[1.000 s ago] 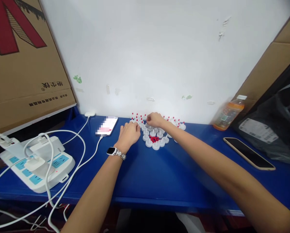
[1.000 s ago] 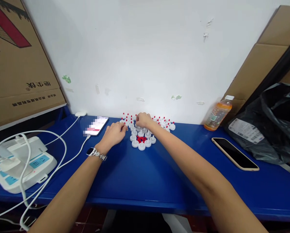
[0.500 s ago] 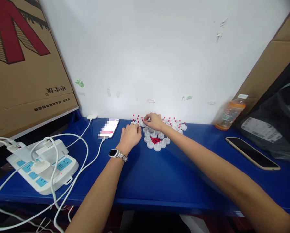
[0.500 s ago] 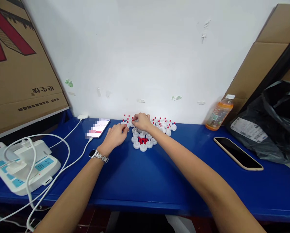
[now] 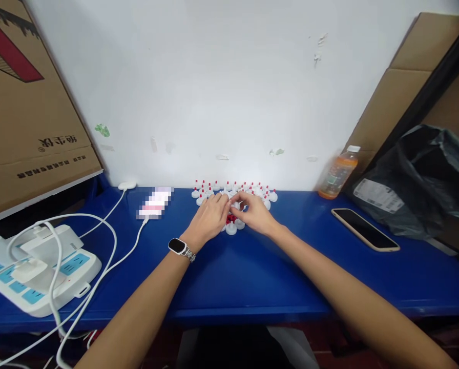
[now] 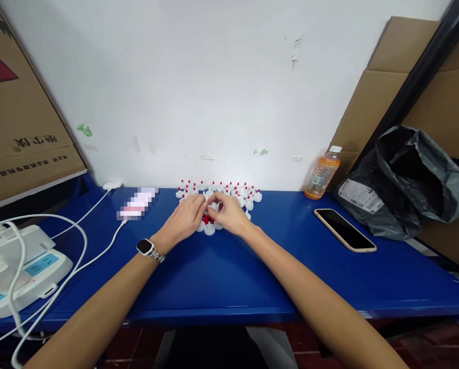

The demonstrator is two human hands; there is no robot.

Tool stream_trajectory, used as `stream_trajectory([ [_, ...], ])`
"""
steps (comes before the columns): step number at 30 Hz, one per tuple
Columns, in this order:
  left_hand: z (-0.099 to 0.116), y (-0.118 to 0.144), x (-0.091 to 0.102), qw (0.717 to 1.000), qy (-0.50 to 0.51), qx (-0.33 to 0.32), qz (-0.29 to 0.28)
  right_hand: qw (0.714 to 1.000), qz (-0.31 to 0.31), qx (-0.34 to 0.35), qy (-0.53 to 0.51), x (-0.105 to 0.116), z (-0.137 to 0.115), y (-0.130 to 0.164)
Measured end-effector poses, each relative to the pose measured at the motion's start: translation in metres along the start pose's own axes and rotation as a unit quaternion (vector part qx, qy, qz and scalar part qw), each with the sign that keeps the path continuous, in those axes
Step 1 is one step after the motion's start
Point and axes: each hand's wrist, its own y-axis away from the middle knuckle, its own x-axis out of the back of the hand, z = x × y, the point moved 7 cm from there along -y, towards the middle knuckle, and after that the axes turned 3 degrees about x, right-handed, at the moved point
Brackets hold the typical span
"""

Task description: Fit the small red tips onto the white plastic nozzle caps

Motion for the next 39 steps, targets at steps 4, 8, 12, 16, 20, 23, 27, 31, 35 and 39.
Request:
stream_trajectory([
  [4, 0.001, -0.005, -0.002, 0.994, 0.093, 0.036, 0.043, 0.993, 0.042, 0.089, 0.072, 0.011, -0.021, 0.001],
  [8, -0.004, -0.010, -0.003, 0.963, 0.235, 0.112, 0.073, 0.977, 0.079, 0.149, 0.132, 0.016, -0.035, 0.003],
  [12, -0.007, -0.013, -0.012, 0.927, 0.336, 0.155, 0.061, 0.959, 0.084, 0.161, 0.216, 0.011, -0.041, 0.006],
  [16, -0.007, -0.014, -0.028, 0.834, 0.509, 0.213, 0.017, 0.943, 0.102, 0.169, 0.266, 0.011, -0.047, 0.007],
  [20, -0.024, -0.009, -0.015, 0.804, 0.537, 0.250, 0.048, 0.951, 0.157, 0.119, 0.237, 0.031, -0.033, 0.008],
  [23, -0.035, -0.008, 0.002, 0.919, 0.337, 0.202, 0.044, 0.969, 0.183, 0.030, 0.162, 0.045, -0.003, 0.010],
  [27, -0.019, -0.006, -0.006, 0.994, 0.100, 0.046, -0.024, 0.982, 0.165, -0.032, 0.091, 0.040, 0.021, 0.009],
  [31, -0.011, -0.001, -0.019, 0.997, 0.037, 0.015, -0.061, 0.983, 0.158, -0.038, 0.087, 0.033, 0.019, 0.002],
  [35, -0.024, -0.001, -0.011, 0.994, 0.086, 0.034, -0.054, 0.993, 0.100, -0.054, 0.041, 0.017, 0.020, -0.021],
  [39, -0.051, 0.000, 0.000, 0.985, 0.122, 0.100, -0.067, 0.996, 0.054, -0.056, 0.053, -0.010, 0.031, -0.060],
])
